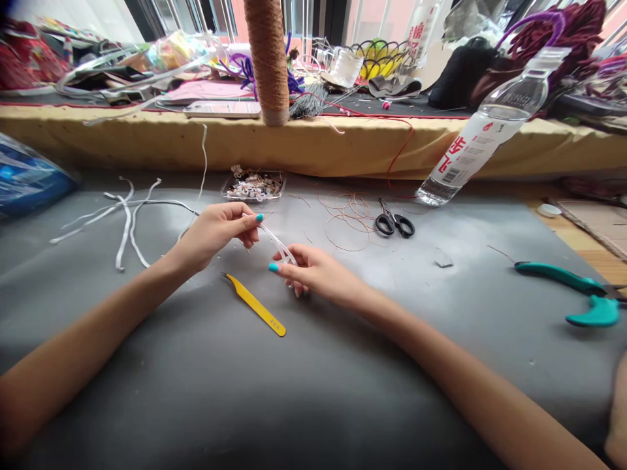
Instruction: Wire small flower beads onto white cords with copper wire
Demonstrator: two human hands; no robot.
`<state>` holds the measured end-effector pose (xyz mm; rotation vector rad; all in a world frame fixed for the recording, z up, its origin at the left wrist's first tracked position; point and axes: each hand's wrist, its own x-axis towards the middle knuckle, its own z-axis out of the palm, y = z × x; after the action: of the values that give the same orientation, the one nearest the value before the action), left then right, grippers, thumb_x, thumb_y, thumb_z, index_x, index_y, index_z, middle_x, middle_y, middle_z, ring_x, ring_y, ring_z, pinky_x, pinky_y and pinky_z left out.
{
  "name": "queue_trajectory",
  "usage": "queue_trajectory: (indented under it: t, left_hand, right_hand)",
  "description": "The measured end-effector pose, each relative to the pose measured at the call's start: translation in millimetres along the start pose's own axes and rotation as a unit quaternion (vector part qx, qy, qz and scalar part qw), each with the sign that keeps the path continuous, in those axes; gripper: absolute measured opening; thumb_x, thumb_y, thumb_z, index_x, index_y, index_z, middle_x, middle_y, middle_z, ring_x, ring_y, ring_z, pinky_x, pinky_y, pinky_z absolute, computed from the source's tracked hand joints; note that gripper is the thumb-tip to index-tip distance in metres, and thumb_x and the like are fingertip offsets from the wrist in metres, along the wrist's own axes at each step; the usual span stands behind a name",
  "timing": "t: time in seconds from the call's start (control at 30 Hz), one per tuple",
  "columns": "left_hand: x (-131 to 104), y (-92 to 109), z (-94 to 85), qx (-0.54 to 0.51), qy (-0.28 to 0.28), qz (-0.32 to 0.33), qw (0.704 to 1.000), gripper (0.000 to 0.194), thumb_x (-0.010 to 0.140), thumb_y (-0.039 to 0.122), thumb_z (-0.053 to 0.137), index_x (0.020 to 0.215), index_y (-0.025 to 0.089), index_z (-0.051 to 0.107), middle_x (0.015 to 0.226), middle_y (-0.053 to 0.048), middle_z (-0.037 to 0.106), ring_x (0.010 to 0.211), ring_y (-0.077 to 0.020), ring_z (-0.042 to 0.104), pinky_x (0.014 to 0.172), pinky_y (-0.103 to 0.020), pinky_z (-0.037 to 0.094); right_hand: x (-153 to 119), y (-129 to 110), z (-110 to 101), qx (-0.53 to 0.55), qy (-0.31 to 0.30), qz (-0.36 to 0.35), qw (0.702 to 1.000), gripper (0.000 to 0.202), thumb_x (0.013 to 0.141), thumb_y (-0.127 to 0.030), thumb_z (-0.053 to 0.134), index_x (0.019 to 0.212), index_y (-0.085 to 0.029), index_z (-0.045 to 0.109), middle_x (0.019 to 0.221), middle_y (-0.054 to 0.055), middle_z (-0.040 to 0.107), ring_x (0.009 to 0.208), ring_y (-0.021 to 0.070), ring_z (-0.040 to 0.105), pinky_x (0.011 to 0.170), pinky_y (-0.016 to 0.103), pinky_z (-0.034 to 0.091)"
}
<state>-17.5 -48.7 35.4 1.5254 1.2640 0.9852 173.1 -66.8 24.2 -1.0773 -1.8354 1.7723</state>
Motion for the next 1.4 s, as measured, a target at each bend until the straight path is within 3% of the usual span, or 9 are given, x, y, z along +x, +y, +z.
queue_trajectory:
  t: [0.13,0.4,0.57,0.8,1.0,1.07,1.17,1.23,1.4]
  left_hand:
    - [0.6,-0.5,-0.4,0.000,0.011,0.018,1.000,0.024,0.076,0.033,0.056,0.063,0.013,0.051,0.057,0.000,0.056,0.049,-0.0075,0.051,0.049,-0.020,0.044]
    - [2.0,-3.6,-3.7,0.009,0.024,0.016,1.000,0.024,0.080,0.032,0.051,0.064,0.013,0.048,0.059,0.000,0.056,0.049,-0.0073,0.050,0.049,-0.020,0.043]
    - [3.4,-5.0,-3.9,0.012,0.027,0.014,0.999,0.023,0.079,0.031,0.051,0.065,0.014,0.048,0.058,0.001,0.055,0.048,-0.0073,0.050,0.049,-0.020,0.043]
    - [4.0,-4.8,-5.4,0.029,0.029,0.006,0.999,0.023,0.080,0.030,0.049,0.064,0.015,0.047,0.058,0.001,0.053,0.049,-0.0072,0.049,0.051,-0.021,0.042]
    - [5.9,-7.1,-6.6,0.086,-0.023,0.014,0.996,0.019,0.080,0.028,0.046,0.066,0.015,0.047,0.060,0.000,0.054,0.054,-0.0106,0.051,0.054,-0.024,0.043]
    - [6.8,-9.9,-6.1,0.200,0.000,0.081,0.977,0.017,0.080,0.026,0.046,0.067,0.015,0.051,0.067,-0.003,0.057,0.064,-0.0135,0.053,0.062,-0.028,0.044]
    - [6.3,-14.0,-3.7,0.357,0.046,0.263,0.895,0.018,0.083,0.024,0.045,0.074,0.015,0.058,0.083,-0.006,0.062,0.082,-0.0175,0.052,0.078,-0.033,0.039]
    - [4.3,-15.3,-1.6,0.393,0.014,0.351,0.850,0.021,0.086,0.027,0.042,0.081,0.017,0.060,0.084,-0.005,0.063,0.083,-0.0163,0.051,0.082,-0.032,0.035]
    - [-0.6,-14.6,-0.1,0.459,-0.044,0.391,0.797,0.026,0.089,0.029,0.035,0.087,0.023,0.061,0.071,-0.001,0.061,0.069,-0.0128,0.051,0.090,-0.034,0.028]
  right_hand:
    - [2.1,3.4,0.7,-0.004,0.012,0.020,1.000,0.016,0.074,-0.020,0.057,0.087,-0.015,0.049,0.061,-0.006,0.048,0.050,0.0050,0.047,0.048,0.019,0.038]
    - [3.6,2.7,1.9,0.022,-0.006,0.024,0.999,0.016,0.083,-0.015,0.039,0.093,-0.011,0.051,0.064,-0.002,0.052,0.049,0.0058,0.051,0.050,0.021,0.040]
    - [-0.3,-2.2,-0.3,0.006,-0.015,0.015,1.000,0.020,0.086,-0.022,0.039,0.096,-0.012,0.053,0.058,-0.006,0.041,0.046,0.0040,0.037,0.047,0.019,0.029]
    - [-4.1,-4.0,1.5,0.012,0.024,0.015,1.000,0.020,0.087,-0.032,0.037,0.076,-0.017,0.046,0.060,-0.005,0.030,0.052,0.0067,0.027,0.048,0.021,0.021]
    - [-2.7,-1.5,-0.4,-0.041,-0.005,0.000,0.999,0.033,0.081,-0.048,0.044,0.069,-0.017,0.042,0.058,-0.006,0.028,0.051,0.0068,0.023,0.045,0.021,0.017]
    - [-1.6,0.3,-1.8,-0.032,-0.020,0.002,0.999,0.033,0.082,-0.048,0.043,0.073,-0.016,0.046,0.057,-0.006,0.028,0.050,0.0065,0.024,0.044,0.020,0.018]
    - [-0.8,1.6,-3.0,0.003,-0.013,0.000,1.000,0.032,0.083,-0.046,0.040,0.075,-0.016,0.047,0.056,-0.006,0.029,0.048,0.0056,0.026,0.042,0.019,0.021]
    - [-0.8,1.2,-2.9,0.010,-0.005,0.001,1.000,0.032,0.083,-0.045,0.040,0.073,-0.016,0.047,0.055,-0.006,0.031,0.047,0.0052,0.029,0.042,0.018,0.024]
    - [-0.4,0.0,-1.7,0.022,0.029,-0.001,0.999,0.032,0.083,-0.043,0.043,0.072,-0.015,0.052,0.051,-0.006,0.037,0.044,0.0045,0.035,0.042,0.018,0.028]
